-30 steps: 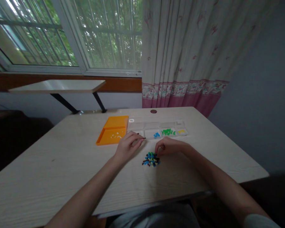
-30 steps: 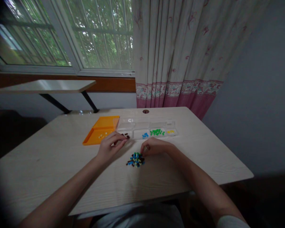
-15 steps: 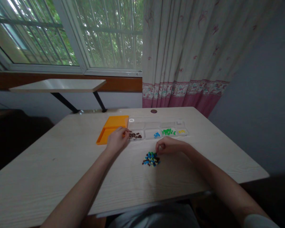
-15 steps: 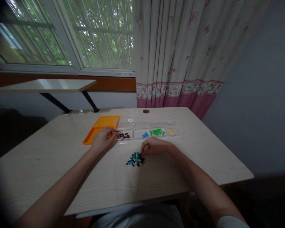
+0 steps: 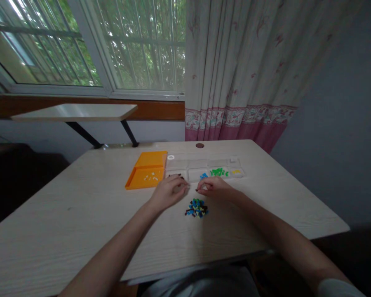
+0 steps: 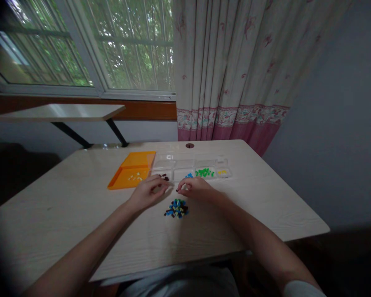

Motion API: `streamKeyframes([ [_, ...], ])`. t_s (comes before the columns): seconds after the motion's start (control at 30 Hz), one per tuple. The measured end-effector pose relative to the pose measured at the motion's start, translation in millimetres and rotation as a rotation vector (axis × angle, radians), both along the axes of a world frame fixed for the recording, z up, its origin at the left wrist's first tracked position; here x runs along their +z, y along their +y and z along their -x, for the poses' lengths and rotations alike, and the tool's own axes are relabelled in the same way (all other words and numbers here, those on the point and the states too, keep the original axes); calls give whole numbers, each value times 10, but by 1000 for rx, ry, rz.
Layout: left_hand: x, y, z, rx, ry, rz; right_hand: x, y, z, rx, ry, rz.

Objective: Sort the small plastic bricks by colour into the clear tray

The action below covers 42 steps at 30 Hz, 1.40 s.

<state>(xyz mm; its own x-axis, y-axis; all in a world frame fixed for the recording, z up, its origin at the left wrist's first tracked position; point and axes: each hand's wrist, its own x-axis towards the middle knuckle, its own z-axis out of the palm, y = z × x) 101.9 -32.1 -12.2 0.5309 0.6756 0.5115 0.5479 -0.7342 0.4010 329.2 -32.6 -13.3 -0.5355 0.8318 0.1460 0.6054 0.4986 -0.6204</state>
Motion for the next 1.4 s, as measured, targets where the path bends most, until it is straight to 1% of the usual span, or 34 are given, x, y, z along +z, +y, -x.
streamKeyframes([
  [0.1, 2, -93, -109, -78, -17, -9, -14, -26, 33, 7, -5, -91],
  [0.2, -2, -132, -141, -101, -17, -2, -16, -42, 43, 43, 6, -149],
  [0.43, -30, -134, -135, -110, -30, -8, -25, -63, 49, 74, 32, -191],
  [0.6, -17, -137, -139, -124, -1, -14, -7, -67, 45, 84, 11, -197],
  [0.67, -1, -132, -130, -124, 5, -17, 29, -63, 27, 70, -4, -169],
  [0.73, 16, -121, -115, -103, -22, -30, 82, -55, -5, 78, -45, -102],
  [0.9, 49, -91, -60, 9, -165, -123, 173, -30, -100, 225, -206, 151],
  [1.0, 64, -88, -32, 75, -215, -174, 161, -20, -119, 268, -244, 241],
  [1.1, 91, -100, -18, 128, -238, -210, 144, -17, -113, 281, -259, 263],
  [1.2, 124, -107, -5, 150, -236, -213, 151, -12, -115, 287, -275, 245],
  [1.3, 126, -75, 23, 168, -219, -182, 173, 1, -139, 277, -293, 241],
  [1.4, 79, 4, 72, 202, -174, -134, 191, 18, -173, 267, -299, 248],
])
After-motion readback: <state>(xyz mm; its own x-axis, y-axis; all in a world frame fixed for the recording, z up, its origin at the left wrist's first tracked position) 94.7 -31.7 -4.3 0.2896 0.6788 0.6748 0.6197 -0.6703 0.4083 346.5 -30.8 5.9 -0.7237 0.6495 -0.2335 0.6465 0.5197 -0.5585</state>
